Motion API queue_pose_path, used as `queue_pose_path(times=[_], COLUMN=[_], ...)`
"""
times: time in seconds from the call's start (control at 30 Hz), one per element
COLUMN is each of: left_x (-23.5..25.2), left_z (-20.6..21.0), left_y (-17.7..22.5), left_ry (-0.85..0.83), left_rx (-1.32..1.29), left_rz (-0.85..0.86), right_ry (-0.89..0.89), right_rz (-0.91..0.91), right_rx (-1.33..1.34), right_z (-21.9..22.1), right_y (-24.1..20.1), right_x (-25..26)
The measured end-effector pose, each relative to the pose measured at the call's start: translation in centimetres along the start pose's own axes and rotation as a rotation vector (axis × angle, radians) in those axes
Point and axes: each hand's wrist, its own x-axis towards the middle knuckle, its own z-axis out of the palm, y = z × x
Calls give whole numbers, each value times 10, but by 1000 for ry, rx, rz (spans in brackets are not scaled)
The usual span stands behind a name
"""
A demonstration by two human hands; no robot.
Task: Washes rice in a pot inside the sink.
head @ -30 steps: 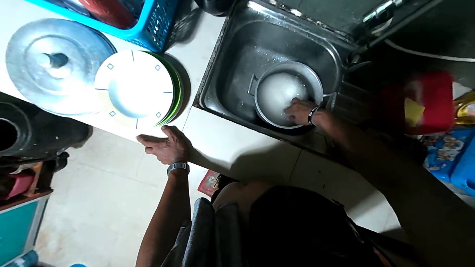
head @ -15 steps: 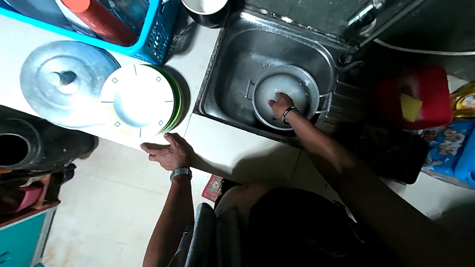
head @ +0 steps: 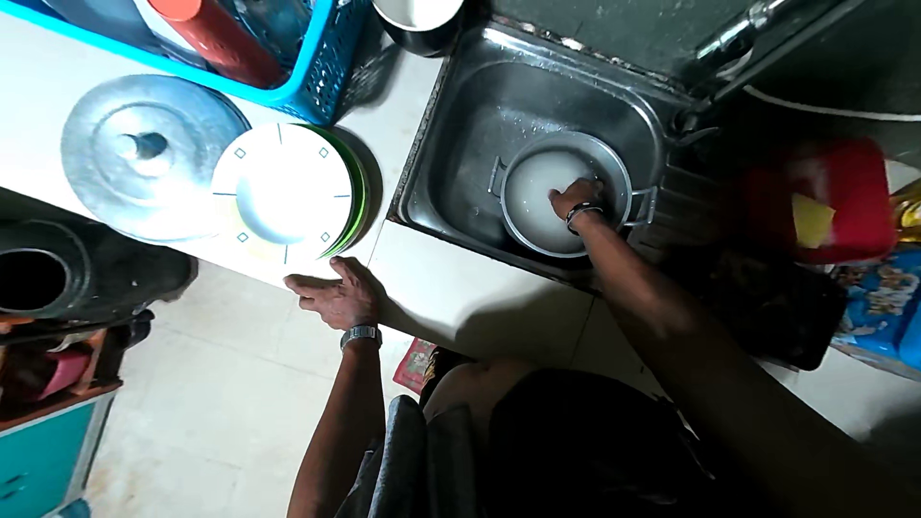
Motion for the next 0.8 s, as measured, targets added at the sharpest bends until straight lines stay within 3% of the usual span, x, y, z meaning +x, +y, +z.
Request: queue_pose_path(times=[0.23, 0.4, 0.63, 0.8], left_x=[2, 0, 1, 0], left_z=[2, 1, 1, 0], left_y=[0, 1, 0, 0], left_ry=[1, -8, -3, 0], left_rx=[3, -16, -18, -3], left_rz=[-15, -9, -4, -2], right_ry=[-6, -17, 44, 70], right_rz=[-116, -257, -138, -22], right_rx=[-30, -96, -100, -60], right_z=[12, 19, -2, -3], right_y=[-50, -53, -6, -8], right_x=[-2, 2, 17, 13])
